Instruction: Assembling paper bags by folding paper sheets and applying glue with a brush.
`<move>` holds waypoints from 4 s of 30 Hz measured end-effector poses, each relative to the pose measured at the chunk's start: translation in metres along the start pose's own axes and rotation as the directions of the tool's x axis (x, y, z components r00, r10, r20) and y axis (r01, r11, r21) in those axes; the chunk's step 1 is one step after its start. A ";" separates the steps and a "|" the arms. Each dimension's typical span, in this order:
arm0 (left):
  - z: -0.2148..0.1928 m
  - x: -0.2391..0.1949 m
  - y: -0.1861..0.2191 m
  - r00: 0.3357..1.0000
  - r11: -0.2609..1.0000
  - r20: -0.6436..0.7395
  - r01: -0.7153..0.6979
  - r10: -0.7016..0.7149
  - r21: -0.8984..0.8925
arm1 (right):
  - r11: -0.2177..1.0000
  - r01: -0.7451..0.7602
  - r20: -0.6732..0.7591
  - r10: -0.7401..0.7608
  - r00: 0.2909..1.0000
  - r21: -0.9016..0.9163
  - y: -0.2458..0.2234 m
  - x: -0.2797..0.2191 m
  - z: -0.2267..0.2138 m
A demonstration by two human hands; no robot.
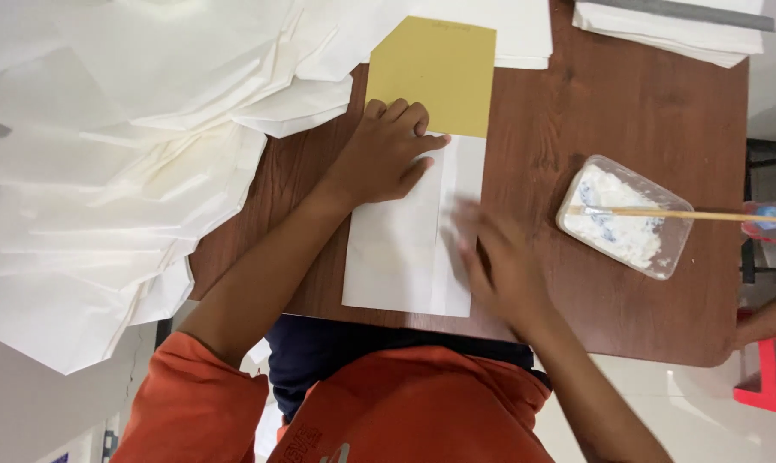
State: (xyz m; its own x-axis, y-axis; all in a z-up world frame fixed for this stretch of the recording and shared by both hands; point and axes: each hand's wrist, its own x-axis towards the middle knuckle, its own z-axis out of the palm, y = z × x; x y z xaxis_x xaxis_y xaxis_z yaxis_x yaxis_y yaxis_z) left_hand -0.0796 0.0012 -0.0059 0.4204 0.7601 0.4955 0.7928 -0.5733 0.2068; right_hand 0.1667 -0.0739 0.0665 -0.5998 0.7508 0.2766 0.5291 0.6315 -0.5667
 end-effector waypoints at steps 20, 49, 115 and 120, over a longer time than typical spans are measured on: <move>-0.002 0.002 -0.001 0.997 0.998 0.062 0.043 -0.046 0.045 | 0.911 0.381 0.510 -0.254 0.822 -0.160 -0.008 -0.083 0.021; -0.061 -0.127 0.160 0.972 0.965 -0.037 0.234 -0.231 0.118 | 0.715 -0.112 -0.175 0.314 0.933 0.690 0.042 -0.063 0.011; -0.050 -0.051 0.152 0.674 0.625 -0.071 0.635 -0.736 -0.453 | 0.985 -0.171 0.008 0.171 0.985 0.014 0.016 -0.040 0.032; -0.056 -0.049 0.146 0.766 0.741 -0.106 0.562 -0.634 -0.368 | 0.971 -0.237 0.054 0.236 0.970 0.011 0.012 -0.036 0.030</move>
State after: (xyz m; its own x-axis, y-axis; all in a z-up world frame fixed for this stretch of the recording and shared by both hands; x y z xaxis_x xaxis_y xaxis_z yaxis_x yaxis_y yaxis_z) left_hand -0.0093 -0.1365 0.0473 -0.2269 0.9135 0.3378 0.6615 -0.1100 0.7418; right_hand 0.1765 -0.0988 0.0265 -0.4895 0.8671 0.0927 0.6494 0.4334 -0.6249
